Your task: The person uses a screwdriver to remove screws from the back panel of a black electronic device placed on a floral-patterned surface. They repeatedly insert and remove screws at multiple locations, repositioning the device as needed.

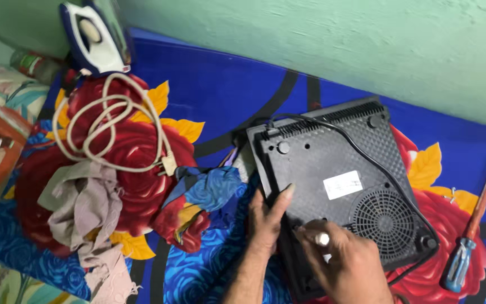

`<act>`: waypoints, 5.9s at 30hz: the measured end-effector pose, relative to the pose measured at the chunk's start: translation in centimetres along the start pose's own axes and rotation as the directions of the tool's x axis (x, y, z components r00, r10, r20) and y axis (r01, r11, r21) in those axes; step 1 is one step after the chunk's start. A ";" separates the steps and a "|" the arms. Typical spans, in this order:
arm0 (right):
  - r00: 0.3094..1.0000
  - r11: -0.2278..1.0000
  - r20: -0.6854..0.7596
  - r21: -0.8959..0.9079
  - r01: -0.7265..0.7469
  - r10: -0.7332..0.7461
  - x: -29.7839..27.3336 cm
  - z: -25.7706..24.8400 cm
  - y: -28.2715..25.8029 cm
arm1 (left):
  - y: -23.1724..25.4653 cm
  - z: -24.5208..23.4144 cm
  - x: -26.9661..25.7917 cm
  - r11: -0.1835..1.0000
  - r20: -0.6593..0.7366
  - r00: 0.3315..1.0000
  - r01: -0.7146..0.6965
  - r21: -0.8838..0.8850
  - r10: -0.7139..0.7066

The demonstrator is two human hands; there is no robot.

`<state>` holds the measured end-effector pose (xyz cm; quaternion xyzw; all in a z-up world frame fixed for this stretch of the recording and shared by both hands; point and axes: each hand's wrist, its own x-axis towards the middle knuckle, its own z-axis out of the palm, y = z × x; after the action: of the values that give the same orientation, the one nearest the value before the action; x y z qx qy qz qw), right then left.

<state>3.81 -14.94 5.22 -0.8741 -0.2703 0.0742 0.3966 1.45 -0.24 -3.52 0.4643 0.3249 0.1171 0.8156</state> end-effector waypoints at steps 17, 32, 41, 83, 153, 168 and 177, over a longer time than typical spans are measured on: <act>0.912 0.946 0.323 -0.113 0.303 -0.253 2.4 -1.4 -0.6 | -1.9 -1.4 0.6 0.996 -0.016 0.998 -0.052 0.069 0.053; 0.918 0.971 0.390 -0.182 0.156 -0.075 4.0 -1.3 -0.9 | 0.6 -2.8 0.6 0.548 0.094 0.898 -0.342 0.764 0.429; 0.875 0.935 0.434 -0.168 0.313 -0.215 4.6 -0.5 -0.2 | 3.9 -3.7 -4.1 0.595 0.411 0.791 -0.612 0.521 0.453; 0.648 0.719 0.610 -0.177 0.672 -0.455 6.8 -4.5 -3.4 | 7.1 -4.4 -0.3 0.681 0.665 0.747 -0.486 0.547 -0.001; 0.788 0.817 0.454 -0.193 0.543 -0.416 2.7 -2.9 -3.0 | 2.0 -3.0 -3.4 0.597 0.511 0.698 -0.707 0.378 0.502; 0.956 0.936 0.006 -0.199 0.289 -0.294 0.4 -0.6 -2.3 | -0.2 -1.9 -4.1 0.585 0.266 0.761 -0.632 0.509 0.591; 0.916 0.875 0.123 -0.269 0.402 -0.383 0.5 -1.1 -2.4 | 0.4 -1.4 -4.3 0.616 0.304 0.788 -0.611 0.497 0.535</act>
<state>3.60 -14.10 7.72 -0.8466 -0.4625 -0.0192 0.2627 -2.71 -1.24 -1.89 0.7720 0.1269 0.2391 0.5752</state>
